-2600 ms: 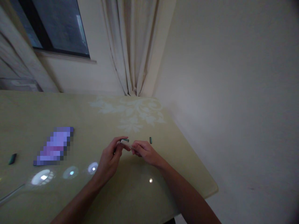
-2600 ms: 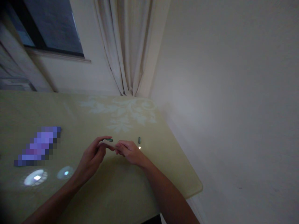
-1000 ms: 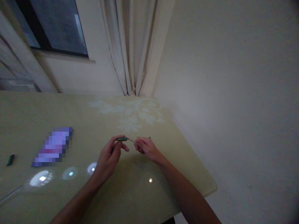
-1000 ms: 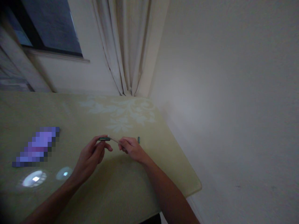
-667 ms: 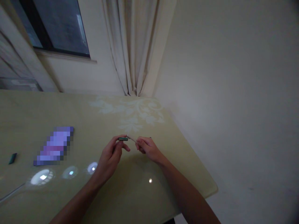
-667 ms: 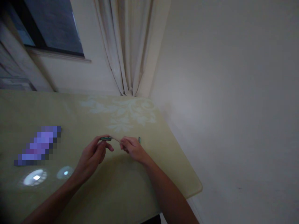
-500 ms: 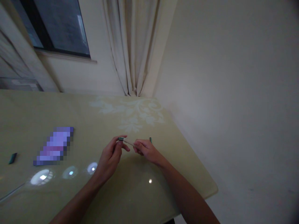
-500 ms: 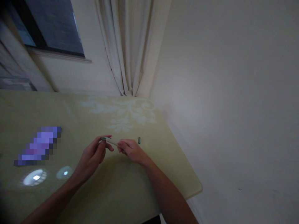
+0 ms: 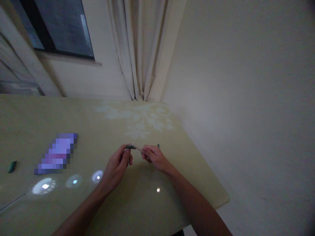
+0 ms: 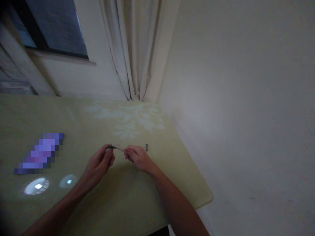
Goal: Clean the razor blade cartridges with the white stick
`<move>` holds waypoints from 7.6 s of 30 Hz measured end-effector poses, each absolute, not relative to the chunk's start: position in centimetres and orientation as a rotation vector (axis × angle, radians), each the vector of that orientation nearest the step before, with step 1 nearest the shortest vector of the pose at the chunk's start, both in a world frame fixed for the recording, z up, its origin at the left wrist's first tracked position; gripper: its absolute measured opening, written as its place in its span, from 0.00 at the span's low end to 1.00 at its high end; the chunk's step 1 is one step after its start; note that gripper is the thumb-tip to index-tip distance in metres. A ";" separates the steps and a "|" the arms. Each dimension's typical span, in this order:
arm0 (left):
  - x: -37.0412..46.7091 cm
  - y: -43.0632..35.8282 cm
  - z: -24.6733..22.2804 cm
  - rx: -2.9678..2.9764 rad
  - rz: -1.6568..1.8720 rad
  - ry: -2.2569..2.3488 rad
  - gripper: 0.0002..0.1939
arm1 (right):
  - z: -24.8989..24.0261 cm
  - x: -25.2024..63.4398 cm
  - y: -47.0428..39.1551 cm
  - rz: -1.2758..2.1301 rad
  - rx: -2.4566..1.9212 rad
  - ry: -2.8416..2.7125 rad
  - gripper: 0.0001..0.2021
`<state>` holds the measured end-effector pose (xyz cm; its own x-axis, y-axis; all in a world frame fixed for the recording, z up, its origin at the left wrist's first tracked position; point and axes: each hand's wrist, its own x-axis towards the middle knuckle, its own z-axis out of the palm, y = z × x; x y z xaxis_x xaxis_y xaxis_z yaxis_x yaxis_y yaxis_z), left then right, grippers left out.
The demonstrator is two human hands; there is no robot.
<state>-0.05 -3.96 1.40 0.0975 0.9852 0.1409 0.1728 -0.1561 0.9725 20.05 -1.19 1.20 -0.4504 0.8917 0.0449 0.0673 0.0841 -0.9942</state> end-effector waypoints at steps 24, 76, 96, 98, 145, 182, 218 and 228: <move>-0.3 -3.8 1.1 1.643 1.153 1.324 0.23 | 1.0 20.1 -1.3 1.416 -0.959 -1.728 0.29; 3.6 -1.9 1.5 1.903 1.279 1.174 0.24 | 3.3 23.2 0.5 1.768 -0.824 -1.058 0.21; 0.1 -5.1 0.6 1.427 1.223 1.069 0.35 | 2.4 18.9 -2.7 1.475 -0.983 -1.319 0.24; 0.0 -4.9 0.6 1.319 1.159 1.006 0.33 | 2.7 19.3 -2.7 1.321 -0.988 -1.420 0.23; -0.8 -3.4 1.0 0.977 1.332 0.981 0.23 | 2.3 20.2 -1.5 1.419 -0.837 -1.492 0.29; -0.7 -2.7 0.9 0.872 1.221 0.881 0.23 | 2.3 20.0 -1.6 0.981 -0.936 -1.812 0.22; -0.7 1.3 -0.5 0.598 1.162 0.734 0.26 | 1.0 19.1 2.2 0.866 -0.995 -1.883 0.20; -0.6 0.6 0.0 0.623 1.148 0.748 0.25 | 1.3 19.2 1.5 0.880 -1.024 -1.872 0.23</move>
<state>-0.60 0.59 -0.03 0.2262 0.9532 -0.2008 -0.5688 0.2966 0.7671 19.23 1.52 1.29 -0.3430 0.8840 0.3177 0.3190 0.4278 -0.8457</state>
